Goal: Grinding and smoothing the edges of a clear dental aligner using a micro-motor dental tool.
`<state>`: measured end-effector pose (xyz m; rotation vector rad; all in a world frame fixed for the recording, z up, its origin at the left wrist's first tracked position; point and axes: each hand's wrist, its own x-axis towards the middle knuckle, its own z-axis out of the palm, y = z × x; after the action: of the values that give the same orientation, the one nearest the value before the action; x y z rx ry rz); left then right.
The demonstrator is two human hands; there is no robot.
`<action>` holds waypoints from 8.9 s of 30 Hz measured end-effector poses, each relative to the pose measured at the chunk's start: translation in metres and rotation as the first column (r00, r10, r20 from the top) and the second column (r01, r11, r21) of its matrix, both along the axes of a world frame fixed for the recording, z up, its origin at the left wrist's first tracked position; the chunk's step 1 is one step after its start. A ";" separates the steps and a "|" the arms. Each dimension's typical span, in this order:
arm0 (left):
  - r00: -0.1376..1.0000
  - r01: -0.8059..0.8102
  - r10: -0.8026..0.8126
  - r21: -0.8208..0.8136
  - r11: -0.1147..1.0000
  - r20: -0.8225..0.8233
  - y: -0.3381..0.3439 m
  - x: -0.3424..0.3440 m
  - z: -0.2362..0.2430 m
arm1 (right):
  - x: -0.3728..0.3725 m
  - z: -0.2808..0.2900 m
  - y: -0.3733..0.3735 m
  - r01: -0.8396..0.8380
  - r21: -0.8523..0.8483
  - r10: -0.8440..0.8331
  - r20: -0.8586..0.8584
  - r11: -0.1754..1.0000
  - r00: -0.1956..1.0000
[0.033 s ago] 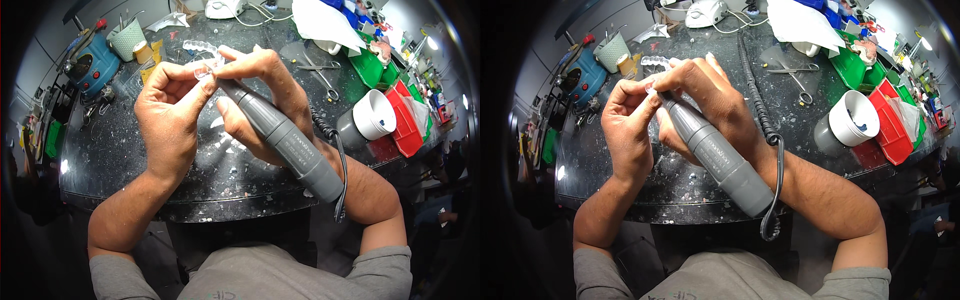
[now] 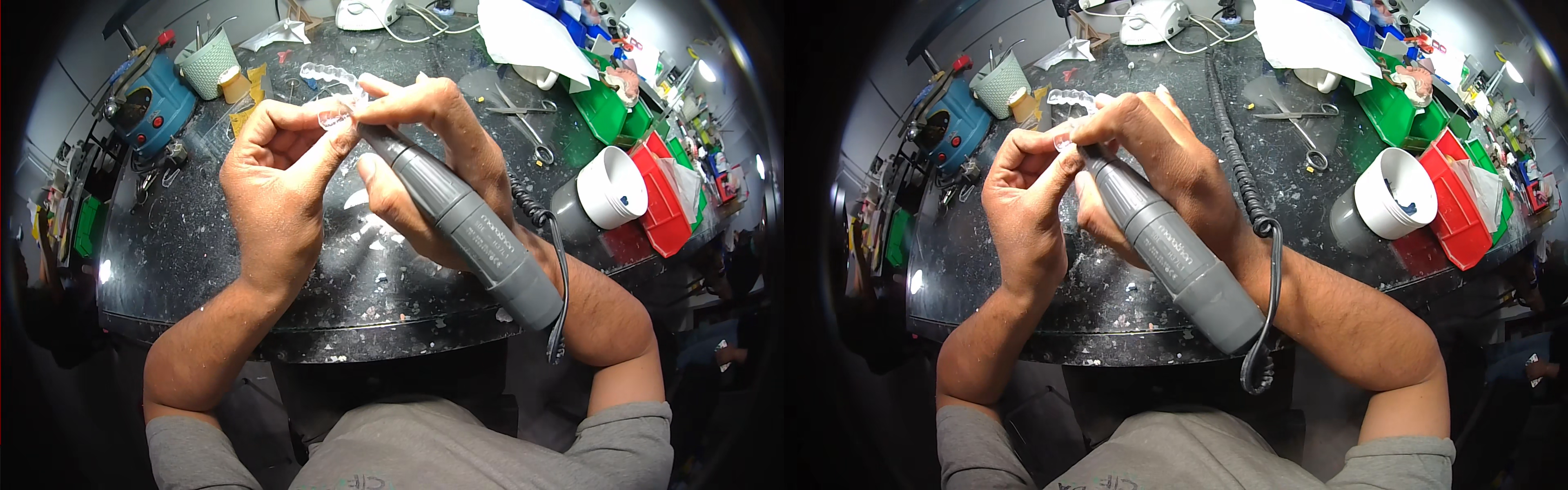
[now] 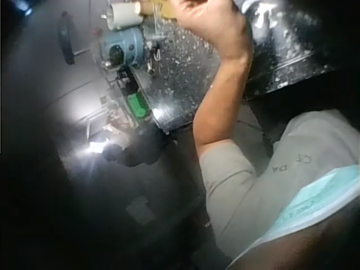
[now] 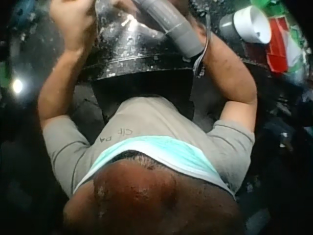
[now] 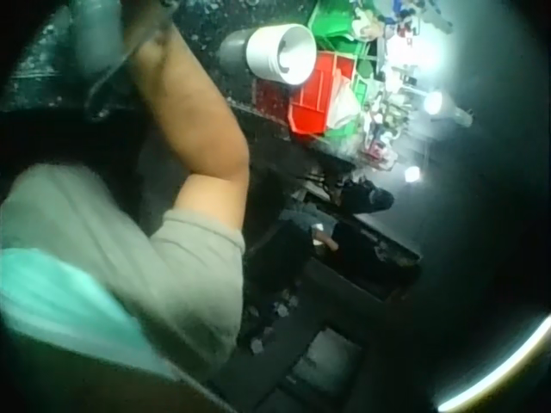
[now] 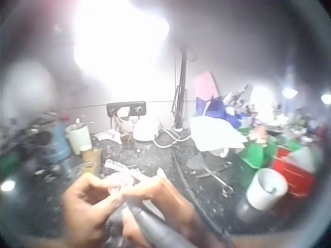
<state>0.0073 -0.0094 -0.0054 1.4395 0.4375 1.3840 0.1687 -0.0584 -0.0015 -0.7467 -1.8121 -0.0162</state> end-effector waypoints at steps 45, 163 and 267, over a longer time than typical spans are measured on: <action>0.995 0.034 -0.047 0.149 0.988 0.084 0.004 0.003 0.002 | 0.004 0.001 0.009 0.002 0.187 0.012 -0.078 0.982 0.997; 0.954 0.237 -0.260 -0.158 0.959 -0.148 0.009 0.003 -0.002 | 0.029 0.006 0.011 -0.225 -0.323 0.024 -0.524 0.919 0.851; 1.000 0.026 -0.026 0.176 0.984 -0.002 0.011 0.000 -0.006 | 0.000 -0.005 0.007 -0.063 0.180 0.073 -0.054 0.982 0.996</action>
<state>0.0071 0.0014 -0.0112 1.5820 0.3004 1.4301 0.1691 -0.0513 -0.0065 -0.5525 -1.7517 -0.1085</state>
